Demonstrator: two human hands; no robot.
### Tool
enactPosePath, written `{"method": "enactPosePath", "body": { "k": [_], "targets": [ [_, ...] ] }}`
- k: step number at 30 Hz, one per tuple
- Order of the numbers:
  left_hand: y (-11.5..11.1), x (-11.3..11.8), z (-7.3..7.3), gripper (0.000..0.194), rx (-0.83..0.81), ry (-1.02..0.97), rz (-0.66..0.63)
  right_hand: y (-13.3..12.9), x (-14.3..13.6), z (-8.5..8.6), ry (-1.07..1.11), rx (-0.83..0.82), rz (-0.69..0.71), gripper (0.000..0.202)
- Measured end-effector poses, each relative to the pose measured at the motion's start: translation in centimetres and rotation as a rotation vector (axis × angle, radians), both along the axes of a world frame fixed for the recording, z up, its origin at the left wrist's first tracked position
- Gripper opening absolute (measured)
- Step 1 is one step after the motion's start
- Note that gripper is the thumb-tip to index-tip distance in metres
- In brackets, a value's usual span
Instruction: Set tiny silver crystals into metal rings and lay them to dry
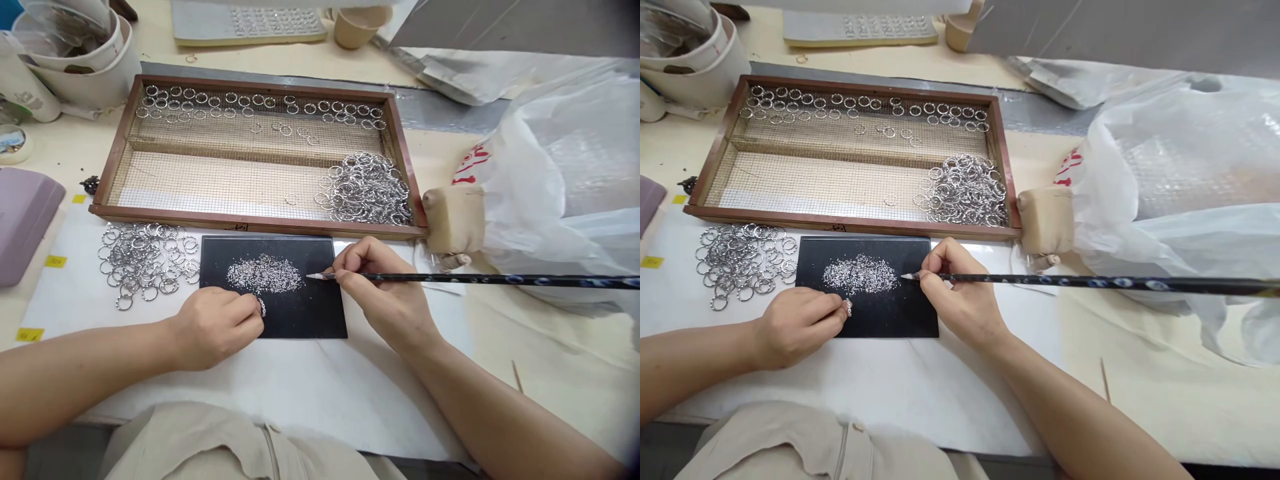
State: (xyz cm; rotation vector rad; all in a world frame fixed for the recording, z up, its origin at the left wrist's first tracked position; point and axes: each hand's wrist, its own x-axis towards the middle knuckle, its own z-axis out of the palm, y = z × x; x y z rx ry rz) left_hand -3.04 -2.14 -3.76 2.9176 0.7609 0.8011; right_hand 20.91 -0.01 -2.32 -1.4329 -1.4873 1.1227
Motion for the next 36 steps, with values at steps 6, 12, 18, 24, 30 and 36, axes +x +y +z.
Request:
{"method": "enactPosePath", "body": {
  "k": [6,12,18,24,30,36],
  "targets": [
    [0.0,0.0,0.2,0.017,0.009,0.028,0.0,-0.9,-0.5,0.2,0.282,-0.102,0.171,0.016],
    [-0.1,0.0,0.4,0.018,0.017,0.026,0.006,-1.5,-1.5,0.4,0.497,-0.323,0.18,0.021],
    [0.0,0.1,0.4,0.018,0.021,0.018,0.004,-1.9,-2.1,0.2,0.531,-0.383,0.133,0.024],
    [0.1,0.0,0.6,0.018,0.006,0.017,-0.005,-2.0,-2.2,-0.1,0.513,-0.386,0.135,0.024],
    [0.1,0.0,0.6,0.02,0.005,0.032,-0.001,-2.0,-2.2,-0.1,0.512,-0.372,0.153,0.023],
    [0.1,0.1,0.6,0.019,0.003,0.033,-0.008,-2.0,-2.2,0.0,0.501,-0.358,0.162,0.022]
  ]
}}
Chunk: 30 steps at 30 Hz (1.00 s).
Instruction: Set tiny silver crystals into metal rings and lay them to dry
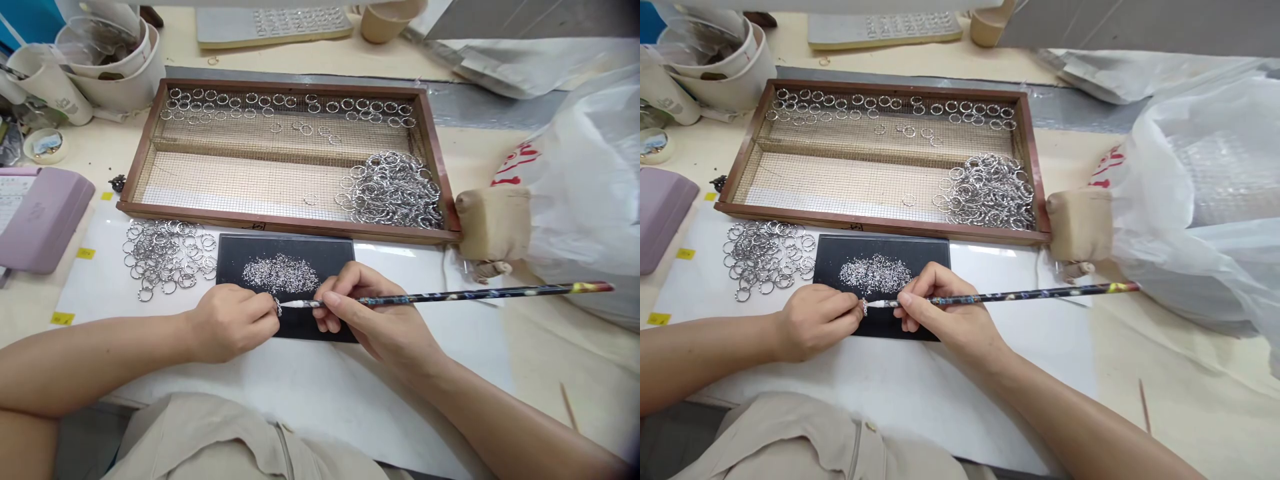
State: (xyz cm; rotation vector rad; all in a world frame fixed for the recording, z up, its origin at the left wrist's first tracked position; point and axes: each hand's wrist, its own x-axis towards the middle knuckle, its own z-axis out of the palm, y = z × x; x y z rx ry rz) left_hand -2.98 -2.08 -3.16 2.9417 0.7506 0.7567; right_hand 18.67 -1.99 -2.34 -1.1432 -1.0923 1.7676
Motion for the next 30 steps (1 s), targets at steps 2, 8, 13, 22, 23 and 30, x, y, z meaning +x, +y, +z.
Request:
{"method": "enactPosePath", "body": {
  "k": [2,8,13,22,23,30],
  "targets": [
    [-0.04,0.0,-0.01,0.019,-0.002,0.0,-0.001,0.04,-0.03,-0.01,0.003,0.006,0.0,0.022],
    [-0.08,0.0,-0.03,0.019,0.007,0.001,0.005,0.1,-0.07,0.06,-0.006,0.015,0.007,0.021],
    [0.02,0.03,-0.05,0.019,0.004,-0.004,0.004,0.09,-0.11,0.31,-0.019,0.018,0.006,0.021],
    [0.01,0.02,0.02,0.02,-0.002,0.004,-0.002,0.09,-0.12,0.18,-0.046,0.026,0.013,0.022],
    [0.01,0.02,0.01,0.02,0.0,0.004,-0.002,0.09,-0.12,0.18,-0.05,0.029,0.014,0.022],
    [-0.02,0.02,-0.13,0.019,0.003,0.005,0.006,0.11,-0.16,0.52,-0.057,0.036,0.008,0.022]
  ]
}}
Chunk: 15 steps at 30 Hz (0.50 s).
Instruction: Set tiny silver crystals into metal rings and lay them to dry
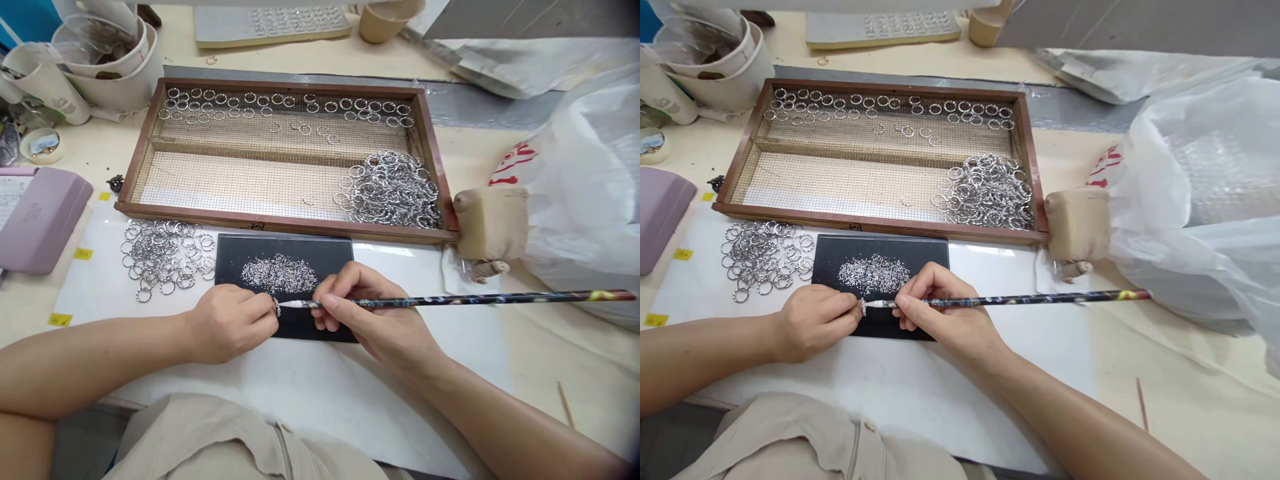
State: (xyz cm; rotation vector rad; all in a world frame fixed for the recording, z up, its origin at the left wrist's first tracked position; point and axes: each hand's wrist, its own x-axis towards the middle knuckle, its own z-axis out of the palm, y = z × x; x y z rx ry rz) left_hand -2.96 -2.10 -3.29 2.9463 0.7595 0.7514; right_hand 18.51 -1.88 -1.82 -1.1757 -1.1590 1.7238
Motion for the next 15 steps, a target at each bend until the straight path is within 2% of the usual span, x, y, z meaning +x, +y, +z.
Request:
{"method": "enactPosePath", "body": {
  "k": [15],
  "targets": [
    [-0.05,0.01,-0.33,0.018,0.025,0.003,0.007,-0.38,-0.19,0.85,-0.096,0.086,0.0,0.024]
  ]
}}
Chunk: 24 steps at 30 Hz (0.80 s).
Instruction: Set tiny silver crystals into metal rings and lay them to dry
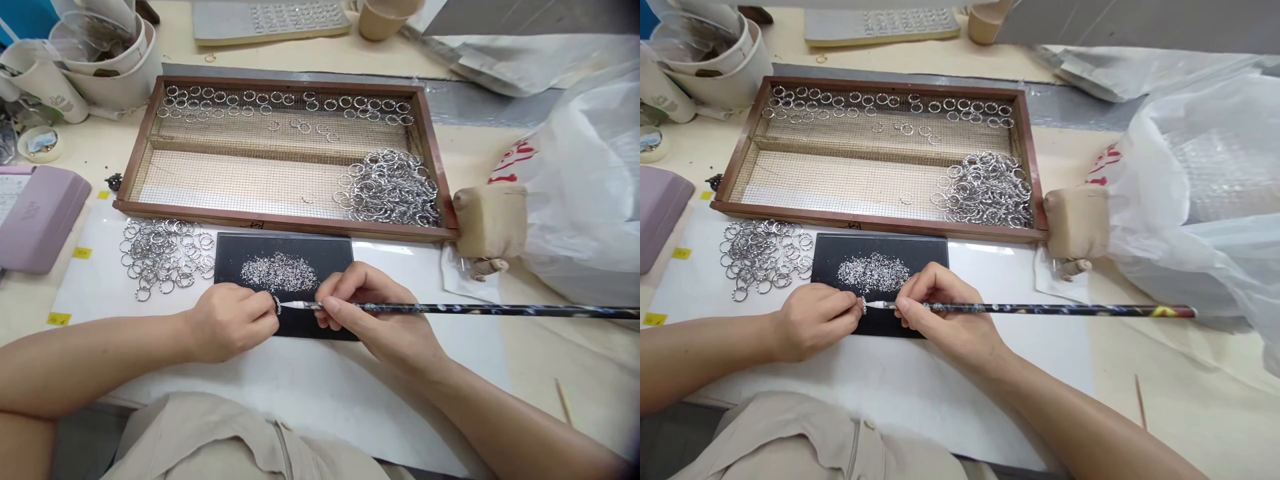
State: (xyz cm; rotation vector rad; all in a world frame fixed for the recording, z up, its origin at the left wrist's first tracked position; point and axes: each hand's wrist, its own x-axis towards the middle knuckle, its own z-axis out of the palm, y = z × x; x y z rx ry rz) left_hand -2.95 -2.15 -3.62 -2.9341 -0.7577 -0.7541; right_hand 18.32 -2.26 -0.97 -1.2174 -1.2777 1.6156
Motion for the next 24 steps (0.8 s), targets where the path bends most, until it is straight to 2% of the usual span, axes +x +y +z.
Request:
{"method": "enactPosePath", "body": {
  "k": [24],
  "targets": [
    [-0.06,-0.01,-0.05,0.019,-0.021,-0.013,-0.003,-0.02,0.02,0.1,-0.008,0.005,-0.012,0.022]
  ]
}}
